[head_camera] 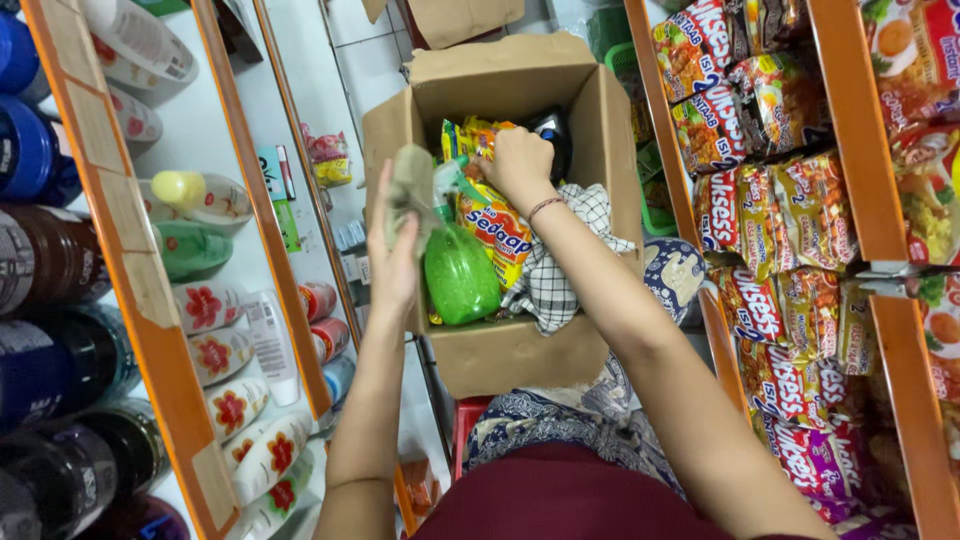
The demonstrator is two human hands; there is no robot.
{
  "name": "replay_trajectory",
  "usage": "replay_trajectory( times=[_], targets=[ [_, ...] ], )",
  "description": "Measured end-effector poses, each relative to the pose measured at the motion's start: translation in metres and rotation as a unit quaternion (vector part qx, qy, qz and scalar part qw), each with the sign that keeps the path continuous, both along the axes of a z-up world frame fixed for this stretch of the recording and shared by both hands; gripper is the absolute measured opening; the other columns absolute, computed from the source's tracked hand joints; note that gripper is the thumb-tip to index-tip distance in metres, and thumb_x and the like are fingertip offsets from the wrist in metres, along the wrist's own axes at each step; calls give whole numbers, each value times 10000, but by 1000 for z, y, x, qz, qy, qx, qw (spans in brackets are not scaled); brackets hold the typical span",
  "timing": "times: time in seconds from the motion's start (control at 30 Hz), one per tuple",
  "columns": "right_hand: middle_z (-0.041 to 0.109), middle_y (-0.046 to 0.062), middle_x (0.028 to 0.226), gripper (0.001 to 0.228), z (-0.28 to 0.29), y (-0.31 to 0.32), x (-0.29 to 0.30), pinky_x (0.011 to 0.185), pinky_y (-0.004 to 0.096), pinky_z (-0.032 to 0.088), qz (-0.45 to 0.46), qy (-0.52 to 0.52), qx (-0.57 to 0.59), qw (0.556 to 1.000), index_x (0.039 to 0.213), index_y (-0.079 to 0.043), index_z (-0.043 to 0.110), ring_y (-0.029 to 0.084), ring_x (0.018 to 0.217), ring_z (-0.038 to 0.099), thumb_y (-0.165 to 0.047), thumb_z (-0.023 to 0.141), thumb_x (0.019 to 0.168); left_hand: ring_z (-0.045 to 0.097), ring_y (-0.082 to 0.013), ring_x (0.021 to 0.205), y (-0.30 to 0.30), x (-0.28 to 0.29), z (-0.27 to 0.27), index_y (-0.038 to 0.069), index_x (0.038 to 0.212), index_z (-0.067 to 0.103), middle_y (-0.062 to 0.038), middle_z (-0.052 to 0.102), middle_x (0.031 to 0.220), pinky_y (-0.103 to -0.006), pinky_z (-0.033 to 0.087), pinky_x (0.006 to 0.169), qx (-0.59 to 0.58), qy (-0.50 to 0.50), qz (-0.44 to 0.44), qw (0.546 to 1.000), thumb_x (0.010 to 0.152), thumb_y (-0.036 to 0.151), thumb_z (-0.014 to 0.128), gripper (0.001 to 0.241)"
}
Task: The person scans instant noodle packets with a barcode scanner, wipes them with a cloth, and organizes them onto a store shelf from a cardboard box on the floor.
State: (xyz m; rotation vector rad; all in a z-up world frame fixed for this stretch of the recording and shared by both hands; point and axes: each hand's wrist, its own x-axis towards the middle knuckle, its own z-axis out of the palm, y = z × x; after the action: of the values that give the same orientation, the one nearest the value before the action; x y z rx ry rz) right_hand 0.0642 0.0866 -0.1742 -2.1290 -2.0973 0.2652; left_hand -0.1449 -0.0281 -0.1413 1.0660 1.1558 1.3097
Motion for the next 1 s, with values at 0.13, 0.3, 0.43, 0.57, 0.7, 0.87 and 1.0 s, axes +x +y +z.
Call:
replay_trajectory(
  times=[0.13,0.3,0.43,0.57,0.7,0.87,1.0],
  targets=[
    [737,165,816,278,-24,14,6,617,472,595,-12,-17,60,998,807,-53,753,339,771,735,-328,790,789,501,-319,1444,-1,-9,-1,3,1551,394,-165,507,1545,-461,407,1222,-33,-252,-17,967,1046,215,531,564],
    [737,173,879,161,-35,14,16,696,476,604,-28,9,56,998,836,-49,755,347,825,738,-202,737,881,521,-366,1402,2,-4,9,17,1539,390,-175,499,1524,-550,448,1176,-38,-365,-23,930,1046,247,520,559],
    [710,229,889,451,-24,7,13,639,520,578,-16,62,17,998,817,23,724,406,770,710,-408,842,749,513,-361,1430,13,11,11,24,1549,395,-167,497,1547,-544,436,1205,-13,-399,-45,916,1054,240,530,557],
    [714,217,927,246,-29,11,12,693,524,582,-30,55,7,998,853,0,733,401,830,717,-233,761,779,495,-346,1436,14,20,17,68,1560,364,-144,478,1538,-551,434,1201,-16,-383,-43,922,1029,246,560,593],
    [704,213,979,143,-36,10,12,727,508,591,-34,44,27,998,893,-11,724,397,870,720,-139,685,843,488,-336,1443,13,24,18,69,1561,361,-124,491,1531,-556,414,1212,-15,-413,-40,910,993,258,606,647],
    [675,226,965,152,9,-15,17,694,548,546,-16,141,102,985,1039,5,607,433,801,682,-129,632,971,490,-308,1424,10,19,6,101,1549,372,-97,507,1489,-558,399,1219,32,-420,-61,905,915,142,718,723],
    [635,206,973,95,68,-63,21,688,486,514,34,310,230,922,1092,2,532,403,821,647,-75,575,1055,481,-281,1381,19,37,-32,108,1532,307,-116,457,1485,-512,398,1203,50,-337,78,937,872,65,785,816]
  ],
)
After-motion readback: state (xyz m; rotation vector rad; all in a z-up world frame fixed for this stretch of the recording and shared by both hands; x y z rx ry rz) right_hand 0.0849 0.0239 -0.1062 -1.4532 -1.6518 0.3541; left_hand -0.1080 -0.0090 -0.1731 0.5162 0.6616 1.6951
